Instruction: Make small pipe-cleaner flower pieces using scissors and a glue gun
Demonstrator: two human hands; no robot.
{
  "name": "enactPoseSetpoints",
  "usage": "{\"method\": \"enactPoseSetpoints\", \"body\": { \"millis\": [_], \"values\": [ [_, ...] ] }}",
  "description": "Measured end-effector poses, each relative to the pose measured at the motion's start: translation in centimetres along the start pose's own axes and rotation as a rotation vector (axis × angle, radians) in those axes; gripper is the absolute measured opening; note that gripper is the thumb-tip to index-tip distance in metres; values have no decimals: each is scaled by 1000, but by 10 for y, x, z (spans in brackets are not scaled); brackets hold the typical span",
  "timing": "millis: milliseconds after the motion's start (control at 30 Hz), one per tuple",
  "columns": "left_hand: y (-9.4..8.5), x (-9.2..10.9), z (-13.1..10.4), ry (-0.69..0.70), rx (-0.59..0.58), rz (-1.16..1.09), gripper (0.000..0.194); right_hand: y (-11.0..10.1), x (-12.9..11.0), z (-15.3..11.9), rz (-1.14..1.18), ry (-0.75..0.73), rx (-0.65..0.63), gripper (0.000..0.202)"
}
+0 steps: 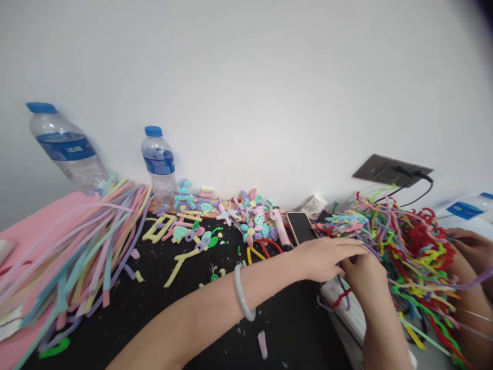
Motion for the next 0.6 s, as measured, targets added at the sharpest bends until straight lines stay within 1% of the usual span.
{"method": "enactPoseSetpoints", "body": {
  "millis": [33, 100, 133, 200, 233, 300, 333, 400, 467, 500, 533, 600],
  "values": [
    [6, -5, 9, 17, -7, -4, 53, -2, 1, -2, 10, 11, -2, 33],
    [15, -22, 23, -50, -23, -14, 52, -7, 5, -8, 37, 60, -23, 32],
    [19, -30, 27, -96, -33, -19, 45, -11, 6, -12, 69, 81, -14, 31],
    [24, -42, 33, -136, -45, -24, 29, -22, 7, -22, 152, 124, 3, 28],
    [25, -46, 34, -150, -40, -27, 25, -27, 6, -28, 209, 130, 4, 27],
    [25, -53, 35, -166, -19, -37, 25, -36, -1, -40, 323, 94, -15, 27],
    [23, -56, 35, -172, -6, -45, 25, -41, -5, -47, 386, 71, -18, 27],
    [20, -60, 32, -171, 18, -68, 25, -50, -20, -60, 523, -42, -56, 24],
    [15, -63, 28, -159, 40, -99, 25, -58, -37, -75, 568, -146, -96, 20],
    [13, -65, 26, -157, 54, -117, 25, -64, -46, -83, 587, -200, -87, 16],
    [11, -66, 24, -159, 68, -136, 25, -68, -57, -91, 612, -267, -89, 12],
    [7, -71, 20, -173, 94, -174, 24, -72, -84, -106, 646, -397, -172, 6]
  ]
}}
Point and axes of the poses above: each hand's wrist, its own z-axis towards the middle knuckle, its own y-axis out of the palm, x = y × z, the point moved 8 cm from there along z, towards the middle knuckle, and after that the axes turned 10 degrees about -x, right-handed, at the moved point
